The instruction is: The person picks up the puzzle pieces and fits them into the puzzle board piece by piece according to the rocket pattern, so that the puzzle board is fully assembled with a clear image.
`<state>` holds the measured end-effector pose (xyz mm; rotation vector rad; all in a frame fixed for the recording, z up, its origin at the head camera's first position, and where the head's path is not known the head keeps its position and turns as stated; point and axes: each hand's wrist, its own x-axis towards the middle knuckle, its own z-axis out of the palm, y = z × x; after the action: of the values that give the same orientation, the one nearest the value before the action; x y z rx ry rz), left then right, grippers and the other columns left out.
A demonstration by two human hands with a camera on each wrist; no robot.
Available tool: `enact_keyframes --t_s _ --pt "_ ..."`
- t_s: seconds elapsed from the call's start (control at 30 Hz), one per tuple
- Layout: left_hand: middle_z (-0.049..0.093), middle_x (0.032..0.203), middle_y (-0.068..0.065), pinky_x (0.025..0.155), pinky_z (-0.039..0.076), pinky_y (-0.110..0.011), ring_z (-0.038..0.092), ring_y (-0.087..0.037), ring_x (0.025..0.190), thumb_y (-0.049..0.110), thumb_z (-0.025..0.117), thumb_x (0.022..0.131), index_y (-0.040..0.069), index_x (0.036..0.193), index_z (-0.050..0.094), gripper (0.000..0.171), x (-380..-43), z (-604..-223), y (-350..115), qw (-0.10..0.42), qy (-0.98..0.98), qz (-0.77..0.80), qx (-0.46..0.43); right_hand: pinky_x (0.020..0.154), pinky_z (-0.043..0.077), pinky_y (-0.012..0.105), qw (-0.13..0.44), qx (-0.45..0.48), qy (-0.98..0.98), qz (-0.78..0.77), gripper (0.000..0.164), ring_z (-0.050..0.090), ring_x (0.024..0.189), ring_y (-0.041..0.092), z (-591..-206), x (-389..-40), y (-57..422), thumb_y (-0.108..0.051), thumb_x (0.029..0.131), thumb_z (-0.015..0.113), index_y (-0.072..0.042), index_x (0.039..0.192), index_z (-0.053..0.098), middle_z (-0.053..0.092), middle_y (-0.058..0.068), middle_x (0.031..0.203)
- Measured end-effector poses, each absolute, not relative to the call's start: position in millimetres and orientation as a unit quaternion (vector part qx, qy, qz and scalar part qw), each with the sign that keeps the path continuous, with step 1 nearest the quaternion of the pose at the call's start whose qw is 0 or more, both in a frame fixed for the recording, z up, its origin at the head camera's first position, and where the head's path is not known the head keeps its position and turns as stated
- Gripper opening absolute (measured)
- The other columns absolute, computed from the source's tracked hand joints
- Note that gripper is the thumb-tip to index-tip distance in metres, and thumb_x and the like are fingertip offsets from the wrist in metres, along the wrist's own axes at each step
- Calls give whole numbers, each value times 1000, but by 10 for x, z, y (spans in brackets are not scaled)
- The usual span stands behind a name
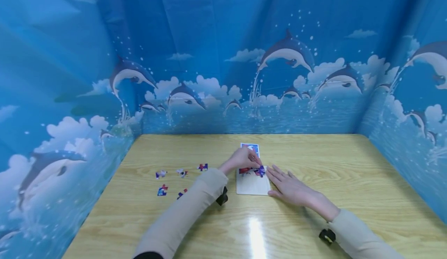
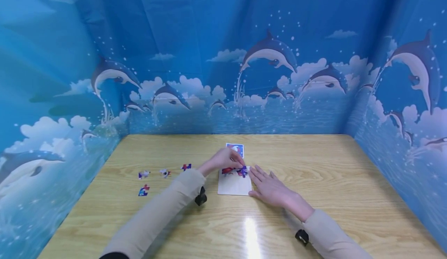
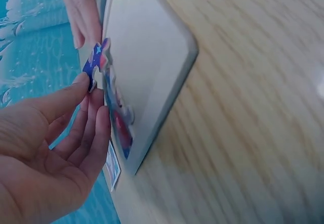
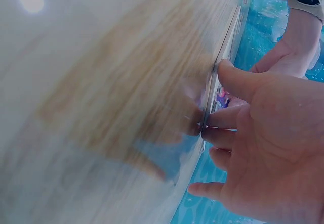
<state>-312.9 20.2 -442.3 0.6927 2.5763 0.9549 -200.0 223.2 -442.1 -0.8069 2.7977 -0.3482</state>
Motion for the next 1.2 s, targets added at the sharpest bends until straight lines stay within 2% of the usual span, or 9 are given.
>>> enact_keyframes --t_s 0.23,0.6,1.2 --pt "76 91 4 83 54 -19 68 -5 83 18 77 91 15 95 79 6 -3111 -4447 270 134 905 309 262 115 18 73 101 -279 947 -124 69 19 150 46 -4433 -2002 2236 -37 105 54 4 155 30 24 25 163" --pt "75 86 5 73 53 -15 65 -3 76 12 79 89 14 94 79 5 -3075 -4444 302 124 910 300 257 114 20 72 95 -281 947 -121 69 21 150 46 -4398 -1983 2218 -38 105 54 6 154 32 25 27 162" --pt "73 86 6 71 52 -15 64 -3 76 13 79 89 15 94 78 6 -3090 -4434 302 123 914 274 272 114 20 72 97 -279 947 -122 69 20 150 46 -4411 -1994 2222 -38 105 54 5 154 33 25 26 162"
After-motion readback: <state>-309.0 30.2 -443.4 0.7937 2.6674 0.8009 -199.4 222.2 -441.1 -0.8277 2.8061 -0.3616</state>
